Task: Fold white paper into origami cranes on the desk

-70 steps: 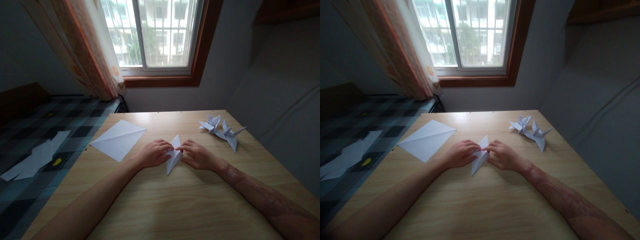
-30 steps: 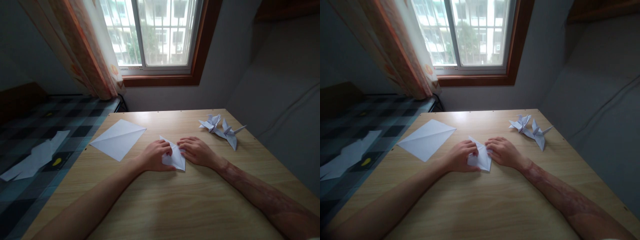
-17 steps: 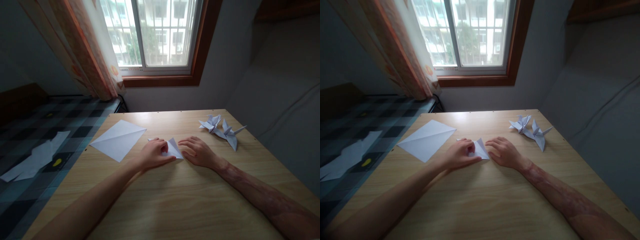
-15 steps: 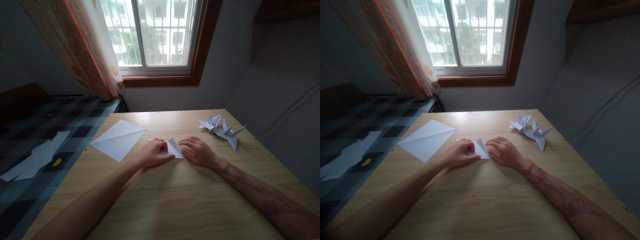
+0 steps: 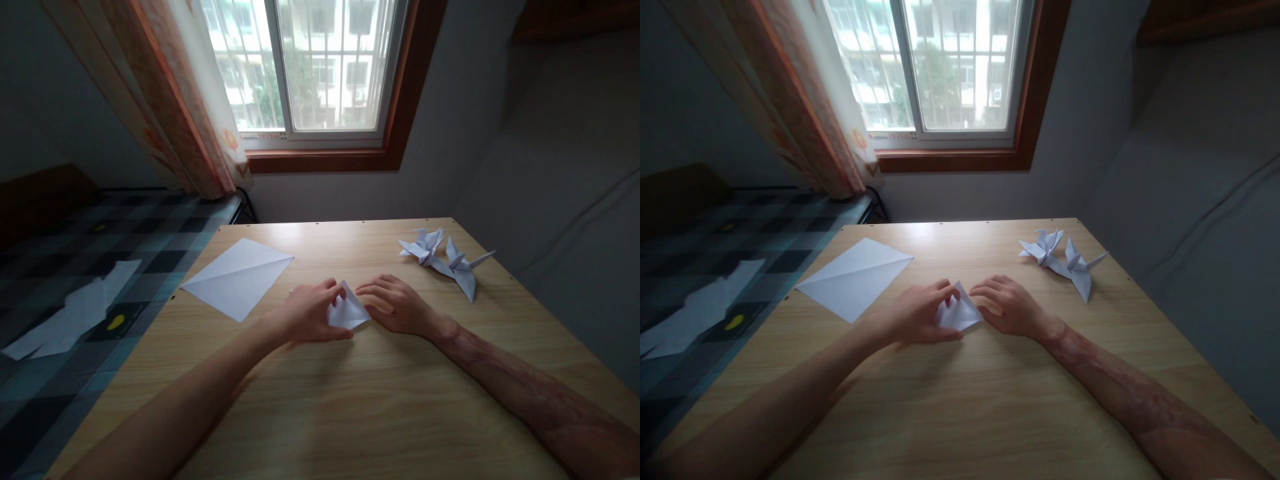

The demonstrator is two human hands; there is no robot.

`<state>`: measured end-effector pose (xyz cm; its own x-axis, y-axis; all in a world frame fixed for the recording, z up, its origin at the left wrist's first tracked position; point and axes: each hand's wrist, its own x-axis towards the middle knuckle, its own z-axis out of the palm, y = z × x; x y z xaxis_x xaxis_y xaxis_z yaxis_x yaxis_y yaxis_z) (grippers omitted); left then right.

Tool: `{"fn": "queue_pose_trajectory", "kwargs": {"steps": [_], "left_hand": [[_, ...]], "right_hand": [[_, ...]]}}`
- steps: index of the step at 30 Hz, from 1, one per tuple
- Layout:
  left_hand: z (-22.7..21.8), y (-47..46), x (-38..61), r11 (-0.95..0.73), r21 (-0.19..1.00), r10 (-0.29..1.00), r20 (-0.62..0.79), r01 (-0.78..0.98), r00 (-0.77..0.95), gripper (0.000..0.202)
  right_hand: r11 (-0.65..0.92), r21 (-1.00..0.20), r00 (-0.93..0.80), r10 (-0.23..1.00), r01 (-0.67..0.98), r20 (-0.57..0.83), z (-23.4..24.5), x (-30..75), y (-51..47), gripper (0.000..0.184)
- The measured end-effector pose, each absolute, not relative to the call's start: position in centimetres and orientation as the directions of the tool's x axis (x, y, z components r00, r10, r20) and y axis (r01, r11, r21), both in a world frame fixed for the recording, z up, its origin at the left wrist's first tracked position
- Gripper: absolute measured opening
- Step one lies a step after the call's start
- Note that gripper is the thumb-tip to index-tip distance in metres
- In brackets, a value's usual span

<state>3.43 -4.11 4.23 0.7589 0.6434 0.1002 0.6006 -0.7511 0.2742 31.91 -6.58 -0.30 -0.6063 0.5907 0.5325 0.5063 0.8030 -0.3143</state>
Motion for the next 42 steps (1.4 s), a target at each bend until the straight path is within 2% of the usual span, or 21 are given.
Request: {"fn": "queue_pose_trajectory", "kwargs": {"steps": [7,15,19,22,25,28,32,35,39,42], "left_hand": [[5.5,-4.5,3.3,-0.757,0.288,0.623,0.043,0.587,0.781,0.059],[4.3,-4.9,4.0,-0.799,0.163,0.598,0.110,0.579,0.794,0.040],[4.6,-4.3,3.8,-0.816,0.221,0.561,0.075,0.535,0.825,0.017],[5.2,-3.7,3.3,-0.822,0.246,0.538,0.039,0.513,0.842,0.011],[5.4,-3.2,2.8,-0.828,0.230,0.540,0.076,0.512,0.838,0.011],[4.8,-2.7,2.6,-0.829,0.228,0.547,0.146,0.510,0.824,0.010],[3.6,-2.4,2.5,-0.785,0.300,0.612,0.238,0.542,0.754,0.009],[3.2,-2.3,2.6,-0.722,0.382,0.685,0.277,0.577,0.674,0.011],[3.4,-2.7,3.1,-0.639,0.487,0.763,0.303,0.596,0.571,0.017],[3.6,-3.3,3.8,-0.595,0.477,0.802,0.302,0.647,0.516,0.020]], "right_hand": [[0.824,-0.318,-0.625,0.564,0.470,0.539,0.3,31.7,-6.9,0.032],[0.795,-0.331,-0.550,0.595,0.508,0.587,-0.6,31.9,-6.9,0.034],[0.797,-0.351,-0.518,0.591,0.492,0.618,-0.7,31.9,-6.9,0.027],[0.820,-0.337,-0.529,0.561,0.463,0.637,-0.3,31.8,-7.1,0.021],[0.851,-0.305,-0.565,0.515,0.427,0.645,0.0,31.7,-7.3,0.022],[0.870,-0.269,-0.580,0.479,0.413,0.659,0.1,31.7,-7.5,0.031],[0.875,-0.264,-0.555,0.466,0.406,0.690,0.0,31.7,-7.5,0.042],[0.888,-0.260,-0.635,0.454,0.379,0.625,0.0,31.6,-7.5,0.044],[0.875,-0.251,-0.741,0.484,0.414,0.464,0.0,31.3,-7.5,0.053],[0.862,-0.247,-0.773,0.506,0.442,0.383,0.0,31.2,-7.6,0.064]]}}
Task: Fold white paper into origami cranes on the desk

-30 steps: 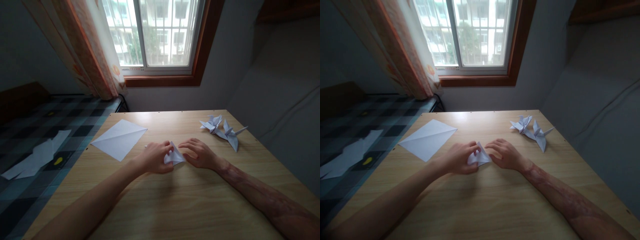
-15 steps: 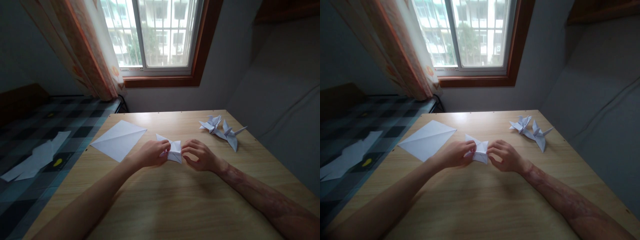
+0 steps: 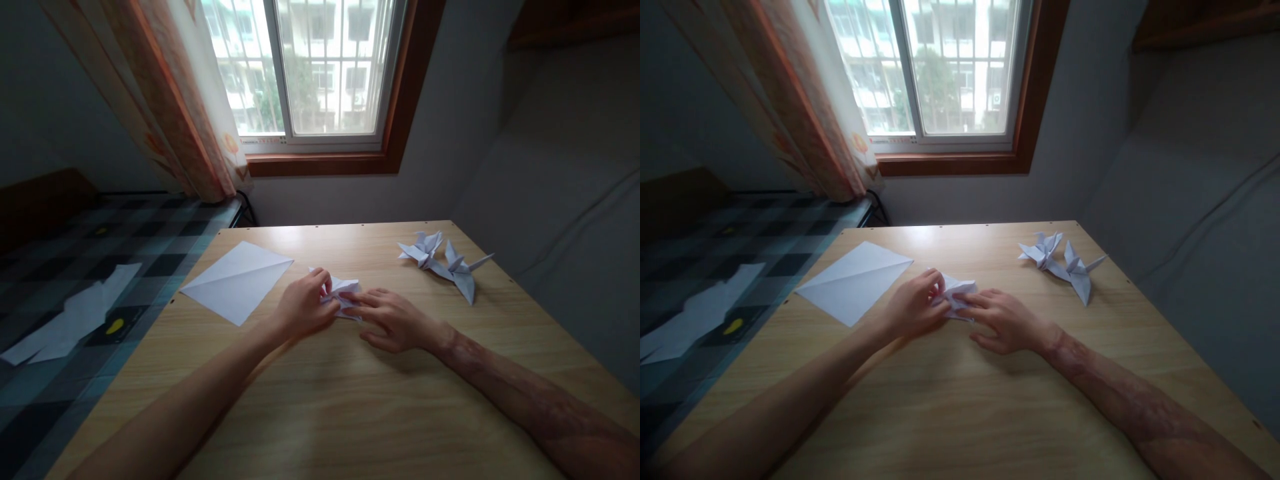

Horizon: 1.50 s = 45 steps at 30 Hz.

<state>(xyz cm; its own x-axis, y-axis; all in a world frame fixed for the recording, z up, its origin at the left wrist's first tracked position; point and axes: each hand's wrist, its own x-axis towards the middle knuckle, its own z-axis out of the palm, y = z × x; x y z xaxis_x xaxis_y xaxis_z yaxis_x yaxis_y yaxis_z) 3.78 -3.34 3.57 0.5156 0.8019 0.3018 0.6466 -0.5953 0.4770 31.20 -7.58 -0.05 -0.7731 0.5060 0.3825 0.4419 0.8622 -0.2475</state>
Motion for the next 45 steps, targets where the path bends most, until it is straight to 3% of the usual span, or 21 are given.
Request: {"fn": "queue_pose_trajectory", "kwargs": {"steps": [5,10,13,19,22,26,31,38,45], "left_hand": [[3.7,-3.7,4.1,-0.551,0.435,0.835,0.271,0.713,0.480,0.026],[4.0,-2.0,2.5,-0.481,0.618,0.861,0.200,0.622,0.467,0.018],[4.2,-1.1,1.8,-0.475,0.670,0.856,0.203,0.570,0.476,0.019],[5.3,-2.8,2.6,-0.615,0.508,0.776,0.250,0.603,0.579,0.010],[5.9,-3.0,2.6,-0.673,0.425,0.723,0.203,0.605,0.661,0.013],[5.0,-0.8,1.6,-0.650,0.524,0.716,0.182,0.550,0.674,0.037],[2.4,1.2,0.5,-0.744,0.522,0.603,0.257,0.416,0.755,0.022],[1.5,0.4,0.8,-0.798,0.462,0.557,0.320,0.388,0.766,0.029],[0.6,0.0,1.5,-0.806,0.462,0.553,0.366,0.369,0.748,0.029]], "right_hand": [[0.848,-0.278,-0.780,0.526,0.451,0.339,0.2,31.1,-7.9,0.053],[0.843,-0.307,-0.779,0.530,0.442,0.334,0.5,30.9,-7.9,0.047],[0.841,-0.307,-0.770,0.534,0.445,0.348,0.6,30.8,-7.9,0.044],[0.849,-0.275,-0.791,0.522,0.450,0.319,0.8,30.5,-8.0,0.063],[0.853,-0.256,-0.801,0.518,0.455,0.301,1.0,30.5,-8.0,0.068],[0.845,-0.269,-0.792,0.530,0.462,0.304,0.9,30.4,-8.0,0.065],[0.828,-0.297,-0.778,0.553,0.475,0.298,0.7,30.4,-8.0,0.065],[0.817,-0.290,-0.766,0.572,0.498,0.295,0.9,30.2,-8.1,0.071],[0.768,-0.304,-0.713,0.639,0.564,0.289,0.2,30.3,-8.0,0.054]]}}
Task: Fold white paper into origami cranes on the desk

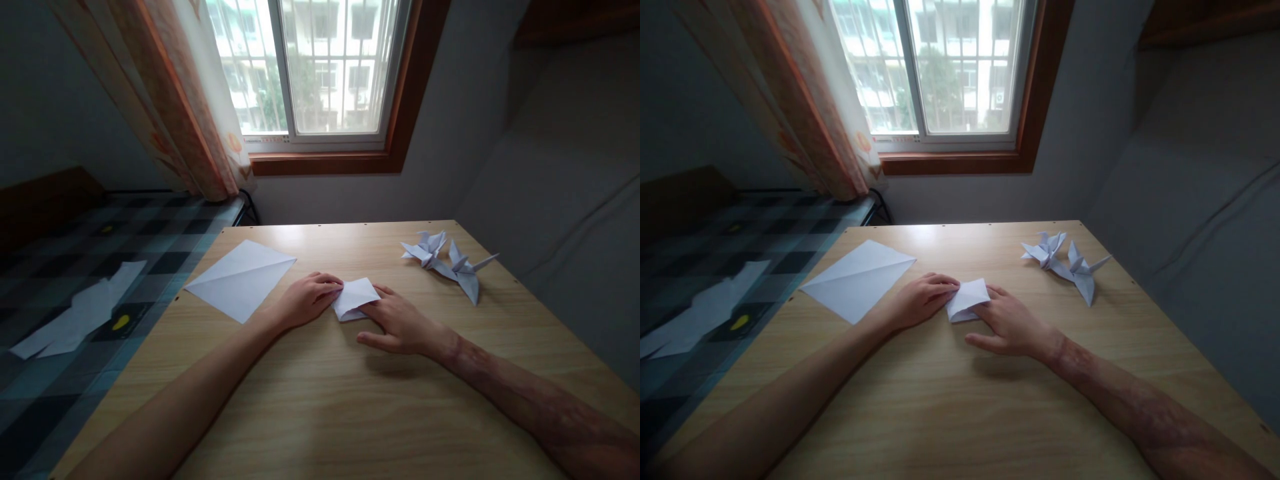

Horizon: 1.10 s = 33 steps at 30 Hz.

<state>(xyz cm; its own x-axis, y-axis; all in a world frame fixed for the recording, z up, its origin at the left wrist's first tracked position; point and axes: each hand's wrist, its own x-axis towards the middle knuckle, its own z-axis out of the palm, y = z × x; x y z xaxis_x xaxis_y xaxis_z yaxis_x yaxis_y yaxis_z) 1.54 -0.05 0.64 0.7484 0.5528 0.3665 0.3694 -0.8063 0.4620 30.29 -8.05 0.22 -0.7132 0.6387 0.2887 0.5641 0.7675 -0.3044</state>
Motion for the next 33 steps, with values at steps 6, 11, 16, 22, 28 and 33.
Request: {"fn": "queue_pose_trajectory", "kwargs": {"steps": [6,11,16,22,28,33], "left_hand": [[2.1,-0.6,1.2,-0.698,0.668,0.587,0.326,0.259,0.741,0.031],[2.6,-0.5,1.1,-0.645,0.714,0.603,0.255,0.274,0.755,0.039],[2.4,-0.5,1.2,-0.628,0.720,0.630,0.250,0.294,0.735,0.035],[1.6,-0.6,1.4,-0.693,0.648,0.622,0.314,0.317,0.717,0.024],[0.5,-0.1,1.4,-0.738,0.551,0.632,0.362,0.390,0.685,0.018],[0.6,-0.2,1.4,-0.749,0.511,0.635,0.370,0.422,0.679,0.020]], "right_hand": [[0.772,-0.333,-0.708,0.632,0.541,0.315,0.2,30.3,-8.0,0.067],[0.801,-0.301,-0.746,0.594,0.517,0.301,0.6,30.5,-7.9,0.082],[0.815,-0.283,-0.764,0.575,0.505,0.292,0.6,30.8,-7.9,0.066],[0.809,-0.283,-0.772,0.582,0.516,0.256,0.7,30.7,-8.1,0.070],[0.819,-0.310,-0.793,0.558,0.482,0.242,0.9,30.6,-7.9,0.082],[0.817,-0.322,-0.787,0.562,0.479,0.255,0.7,30.7,-8.0,0.076]]}}
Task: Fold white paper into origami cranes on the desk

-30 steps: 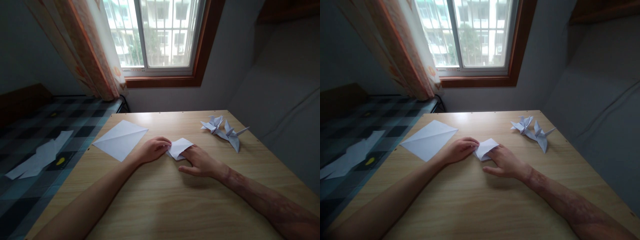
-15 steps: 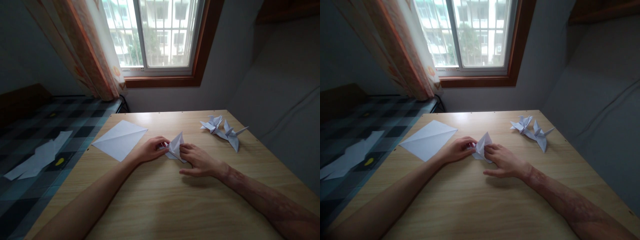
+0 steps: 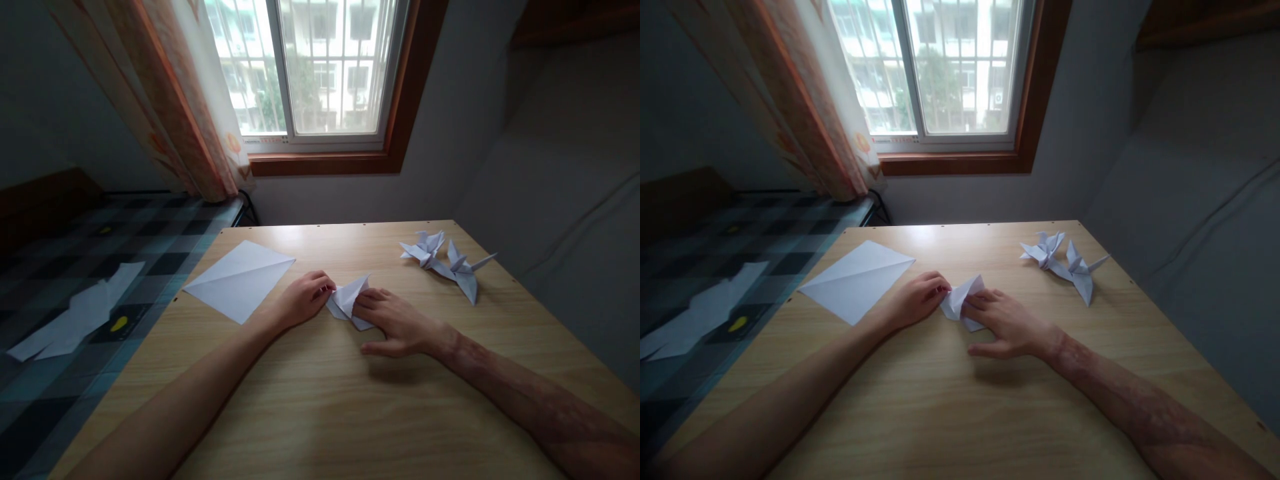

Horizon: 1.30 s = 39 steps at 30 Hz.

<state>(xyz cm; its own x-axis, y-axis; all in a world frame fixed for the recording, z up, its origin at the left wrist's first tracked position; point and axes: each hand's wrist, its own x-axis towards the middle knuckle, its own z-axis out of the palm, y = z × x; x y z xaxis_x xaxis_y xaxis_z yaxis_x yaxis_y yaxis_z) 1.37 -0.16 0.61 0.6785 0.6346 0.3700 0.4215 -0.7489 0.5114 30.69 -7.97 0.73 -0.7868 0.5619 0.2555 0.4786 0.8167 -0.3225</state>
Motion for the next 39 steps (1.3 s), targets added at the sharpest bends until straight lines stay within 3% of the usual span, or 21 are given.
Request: {"fn": "queue_pose_trajectory", "kwargs": {"steps": [5,15,31,39], "left_hand": [[0.7,-0.3,1.4,-0.755,0.528,0.612,0.355,0.388,0.707,0.022],[1.3,-0.2,1.3,-0.716,0.632,0.590,0.321,0.296,0.741,0.028],[0.8,-0.4,1.4,-0.766,0.544,0.579,0.350,0.343,0.736,0.026],[1.7,-1.3,1.8,-0.728,0.498,0.661,0.327,0.472,0.675,0.024]], "right_hand": [[0.787,-0.329,-0.765,0.603,0.522,0.228,0.5,30.8,-8.0,0.062],[0.804,-0.296,-0.772,0.586,0.517,0.245,0.4,30.7,-7.9,0.080],[0.804,-0.284,-0.770,0.588,0.523,0.248,0.3,30.9,-8.0,0.081],[0.801,-0.304,-0.769,0.589,0.516,0.248,0.3,30.9,-7.9,0.078]]}}
